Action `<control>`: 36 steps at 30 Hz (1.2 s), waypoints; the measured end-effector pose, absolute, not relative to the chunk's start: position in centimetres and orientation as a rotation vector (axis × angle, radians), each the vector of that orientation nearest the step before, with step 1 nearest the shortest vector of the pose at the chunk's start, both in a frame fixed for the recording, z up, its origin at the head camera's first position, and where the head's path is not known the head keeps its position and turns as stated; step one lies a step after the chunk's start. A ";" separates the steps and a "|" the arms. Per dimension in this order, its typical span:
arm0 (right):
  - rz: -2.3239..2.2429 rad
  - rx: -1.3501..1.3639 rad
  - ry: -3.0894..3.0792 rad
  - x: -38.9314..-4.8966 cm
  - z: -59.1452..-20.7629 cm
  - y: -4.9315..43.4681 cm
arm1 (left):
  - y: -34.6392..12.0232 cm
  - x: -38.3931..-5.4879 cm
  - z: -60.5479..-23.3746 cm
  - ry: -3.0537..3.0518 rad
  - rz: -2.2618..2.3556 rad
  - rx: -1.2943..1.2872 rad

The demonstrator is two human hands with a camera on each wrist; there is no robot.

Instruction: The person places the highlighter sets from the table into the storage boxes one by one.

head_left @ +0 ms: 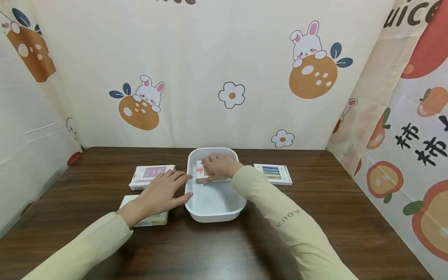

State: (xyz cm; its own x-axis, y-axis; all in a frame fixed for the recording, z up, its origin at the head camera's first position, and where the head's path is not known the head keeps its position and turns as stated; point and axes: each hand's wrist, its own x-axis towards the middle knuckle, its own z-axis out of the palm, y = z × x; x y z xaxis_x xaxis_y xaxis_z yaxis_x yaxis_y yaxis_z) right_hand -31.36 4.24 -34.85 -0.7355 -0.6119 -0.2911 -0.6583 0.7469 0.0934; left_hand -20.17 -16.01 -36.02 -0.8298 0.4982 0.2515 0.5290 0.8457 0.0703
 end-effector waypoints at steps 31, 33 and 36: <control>0.276 -0.998 2.710 -31.2 -34.2 5.0 | -15.9 -20.2 -35.8 -2.817 -0.209 -0.777; 0.289 -1.003 2.718 -31.1 -34.0 5.2 | -15.9 -20.2 -35.8 -2.822 -0.211 -0.775; 0.316 -1.029 2.732 -31.1 -33.8 5.4 | -15.9 -20.2 -35.8 -2.828 -0.214 -0.772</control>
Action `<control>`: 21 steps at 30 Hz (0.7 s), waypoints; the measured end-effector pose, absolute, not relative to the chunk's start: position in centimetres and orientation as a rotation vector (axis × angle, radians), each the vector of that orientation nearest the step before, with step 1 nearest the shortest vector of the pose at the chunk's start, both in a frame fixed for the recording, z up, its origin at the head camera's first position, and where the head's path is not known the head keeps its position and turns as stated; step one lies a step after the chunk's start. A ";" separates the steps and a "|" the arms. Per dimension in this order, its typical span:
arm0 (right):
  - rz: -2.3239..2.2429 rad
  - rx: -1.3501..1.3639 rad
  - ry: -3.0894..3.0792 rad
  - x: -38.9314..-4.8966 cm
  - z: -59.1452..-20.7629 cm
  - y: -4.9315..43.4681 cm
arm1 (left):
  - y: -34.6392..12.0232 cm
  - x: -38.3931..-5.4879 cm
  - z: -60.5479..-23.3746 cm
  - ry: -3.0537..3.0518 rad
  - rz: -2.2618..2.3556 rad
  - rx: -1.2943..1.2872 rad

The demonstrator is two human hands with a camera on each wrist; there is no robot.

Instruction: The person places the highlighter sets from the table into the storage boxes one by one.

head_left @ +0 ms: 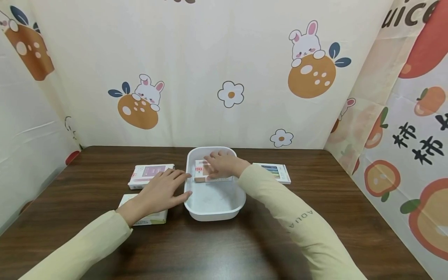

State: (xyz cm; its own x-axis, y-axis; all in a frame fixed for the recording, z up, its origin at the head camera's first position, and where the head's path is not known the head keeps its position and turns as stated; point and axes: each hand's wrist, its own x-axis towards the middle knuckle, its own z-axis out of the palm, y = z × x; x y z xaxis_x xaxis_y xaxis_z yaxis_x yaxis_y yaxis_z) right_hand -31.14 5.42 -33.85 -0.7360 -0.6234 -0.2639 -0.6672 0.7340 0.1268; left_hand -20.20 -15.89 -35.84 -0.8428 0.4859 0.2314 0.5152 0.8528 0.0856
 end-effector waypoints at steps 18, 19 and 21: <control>0.242 -1.088 2.816 -30.0 -31.9 8.1 | -15.6 -20.1 -35.8 -2.853 -0.203 -0.747; 0.249 -1.095 2.820 -30.0 -31.9 8.3 | -15.6 -20.1 -35.8 -2.853 -0.201 -0.746; 0.256 -1.099 2.824 -29.9 -31.9 8.8 | -15.6 -20.1 -35.8 -2.855 -0.199 -0.742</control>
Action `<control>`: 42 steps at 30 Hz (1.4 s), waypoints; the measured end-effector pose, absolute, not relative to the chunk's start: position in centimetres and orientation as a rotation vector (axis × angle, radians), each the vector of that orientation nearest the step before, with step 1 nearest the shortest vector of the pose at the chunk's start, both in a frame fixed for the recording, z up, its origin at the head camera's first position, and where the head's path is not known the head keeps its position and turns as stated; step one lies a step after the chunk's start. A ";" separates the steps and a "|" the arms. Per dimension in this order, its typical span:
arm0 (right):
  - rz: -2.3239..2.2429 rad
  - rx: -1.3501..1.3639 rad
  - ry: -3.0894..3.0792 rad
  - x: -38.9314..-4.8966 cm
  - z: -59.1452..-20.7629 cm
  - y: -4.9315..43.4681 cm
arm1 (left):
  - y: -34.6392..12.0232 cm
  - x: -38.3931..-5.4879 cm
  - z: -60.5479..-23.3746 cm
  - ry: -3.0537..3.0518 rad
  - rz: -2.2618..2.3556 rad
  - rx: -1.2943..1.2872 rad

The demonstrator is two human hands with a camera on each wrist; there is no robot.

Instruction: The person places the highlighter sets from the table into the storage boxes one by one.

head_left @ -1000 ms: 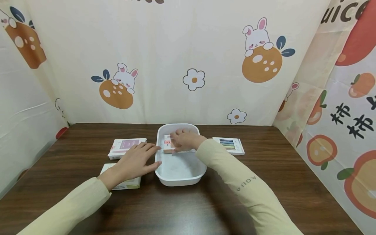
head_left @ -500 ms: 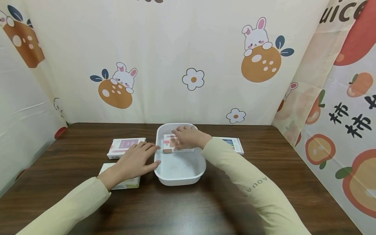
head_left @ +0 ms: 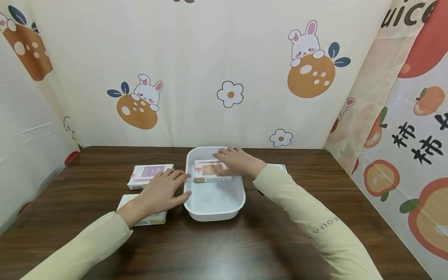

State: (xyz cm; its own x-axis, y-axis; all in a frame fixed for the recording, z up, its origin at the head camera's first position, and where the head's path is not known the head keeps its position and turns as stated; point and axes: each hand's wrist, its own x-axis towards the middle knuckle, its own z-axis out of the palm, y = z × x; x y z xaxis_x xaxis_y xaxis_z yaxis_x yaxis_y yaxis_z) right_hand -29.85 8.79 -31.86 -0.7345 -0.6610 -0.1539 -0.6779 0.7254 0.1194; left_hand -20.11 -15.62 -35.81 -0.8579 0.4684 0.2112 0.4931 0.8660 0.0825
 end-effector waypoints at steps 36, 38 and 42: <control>0.000 -0.956 2.974 -28.6 -32.0 18.4 | -15.6 -20.0 -35.9 -2.845 -0.188 -0.744; -0.016 -0.933 2.967 -28.7 -32.3 18.9 | -15.6 -20.0 -35.9 -2.844 -0.189 -0.745; -0.033 -0.890 2.959 -29.0 -33.2 19.9 | -15.6 -20.0 -35.9 -2.828 -0.187 -0.754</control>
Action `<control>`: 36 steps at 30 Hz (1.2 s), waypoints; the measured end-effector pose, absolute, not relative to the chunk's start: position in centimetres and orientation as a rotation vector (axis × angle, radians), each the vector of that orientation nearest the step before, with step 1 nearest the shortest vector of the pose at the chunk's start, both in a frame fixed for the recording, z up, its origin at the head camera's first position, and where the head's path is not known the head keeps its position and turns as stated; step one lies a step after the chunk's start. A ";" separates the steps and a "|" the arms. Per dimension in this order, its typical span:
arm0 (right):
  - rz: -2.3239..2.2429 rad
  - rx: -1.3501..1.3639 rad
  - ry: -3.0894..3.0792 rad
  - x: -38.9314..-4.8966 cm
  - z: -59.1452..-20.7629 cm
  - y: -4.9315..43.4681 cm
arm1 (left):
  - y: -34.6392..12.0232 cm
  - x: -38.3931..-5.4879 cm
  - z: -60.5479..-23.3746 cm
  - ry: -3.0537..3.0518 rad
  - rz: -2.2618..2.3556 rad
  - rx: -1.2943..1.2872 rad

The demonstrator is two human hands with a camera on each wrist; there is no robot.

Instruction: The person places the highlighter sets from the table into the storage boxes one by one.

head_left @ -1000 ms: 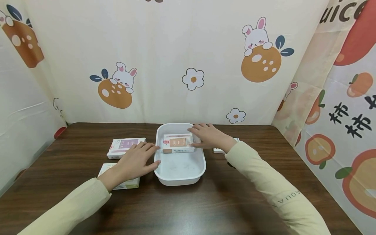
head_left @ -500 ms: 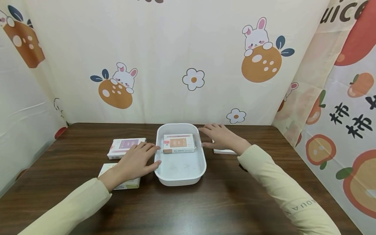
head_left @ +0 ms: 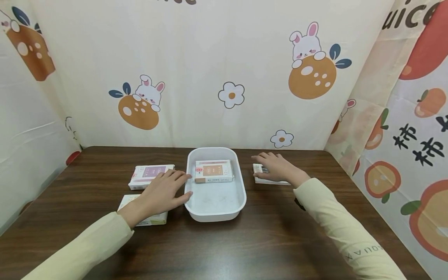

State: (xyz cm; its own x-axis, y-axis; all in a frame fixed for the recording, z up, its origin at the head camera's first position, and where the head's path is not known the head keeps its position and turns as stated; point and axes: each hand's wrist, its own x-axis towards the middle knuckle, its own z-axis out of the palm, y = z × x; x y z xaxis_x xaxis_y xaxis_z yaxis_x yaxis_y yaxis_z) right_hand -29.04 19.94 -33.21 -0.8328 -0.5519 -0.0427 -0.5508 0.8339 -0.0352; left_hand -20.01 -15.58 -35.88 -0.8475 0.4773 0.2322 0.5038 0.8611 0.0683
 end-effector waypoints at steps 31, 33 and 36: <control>-0.115 -0.724 2.907 -30.8 -37.0 24.0 | -15.5 -20.0 -35.9 -2.837 -0.201 -0.745; -0.124 -0.700 2.892 -30.9 -37.1 24.0 | -15.5 -20.0 -36.0 -2.839 -0.206 -0.745; -0.138 -0.682 2.878 -31.1 -37.1 24.0 | -15.6 -20.0 -36.0 -2.839 -0.205 -0.747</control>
State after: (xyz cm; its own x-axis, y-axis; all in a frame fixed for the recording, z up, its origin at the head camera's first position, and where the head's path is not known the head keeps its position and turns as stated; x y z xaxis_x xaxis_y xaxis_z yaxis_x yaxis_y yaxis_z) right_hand -31.06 23.96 -37.14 -0.8784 -0.4527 -0.1532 -0.4359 0.8903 -0.1314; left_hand -20.00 -15.56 -35.97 -0.8528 0.4709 0.2256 0.4985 0.8629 0.0829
